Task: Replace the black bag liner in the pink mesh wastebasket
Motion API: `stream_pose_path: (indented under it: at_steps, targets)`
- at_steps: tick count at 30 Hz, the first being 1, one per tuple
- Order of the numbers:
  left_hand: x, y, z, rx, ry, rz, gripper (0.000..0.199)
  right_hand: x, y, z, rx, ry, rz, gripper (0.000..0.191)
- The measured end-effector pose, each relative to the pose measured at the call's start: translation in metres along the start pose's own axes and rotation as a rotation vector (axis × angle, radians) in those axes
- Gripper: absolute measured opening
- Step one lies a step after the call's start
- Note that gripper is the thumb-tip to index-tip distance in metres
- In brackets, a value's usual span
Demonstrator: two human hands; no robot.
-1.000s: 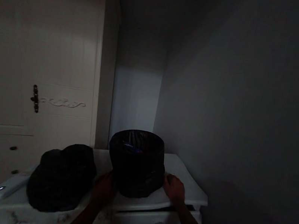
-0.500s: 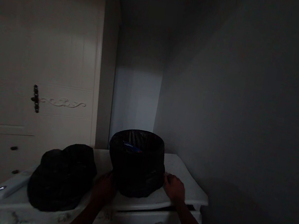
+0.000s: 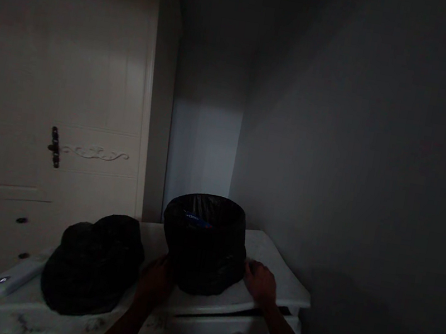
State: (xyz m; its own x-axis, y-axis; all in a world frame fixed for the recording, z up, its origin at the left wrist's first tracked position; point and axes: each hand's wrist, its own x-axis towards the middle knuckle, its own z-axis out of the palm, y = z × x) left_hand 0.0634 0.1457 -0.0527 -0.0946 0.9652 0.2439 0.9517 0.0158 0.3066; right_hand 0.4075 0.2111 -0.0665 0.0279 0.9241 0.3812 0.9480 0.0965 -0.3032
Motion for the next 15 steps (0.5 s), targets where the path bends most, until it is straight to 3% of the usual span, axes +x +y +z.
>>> stream_pose_path:
  at_steps: [15]
  targets:
    - [0.0,-0.0012,0.0017,-0.027,-0.006,-0.021,0.048,-0.0014,-0.0013,-0.0014,0.016,0.018,0.009,0.054]
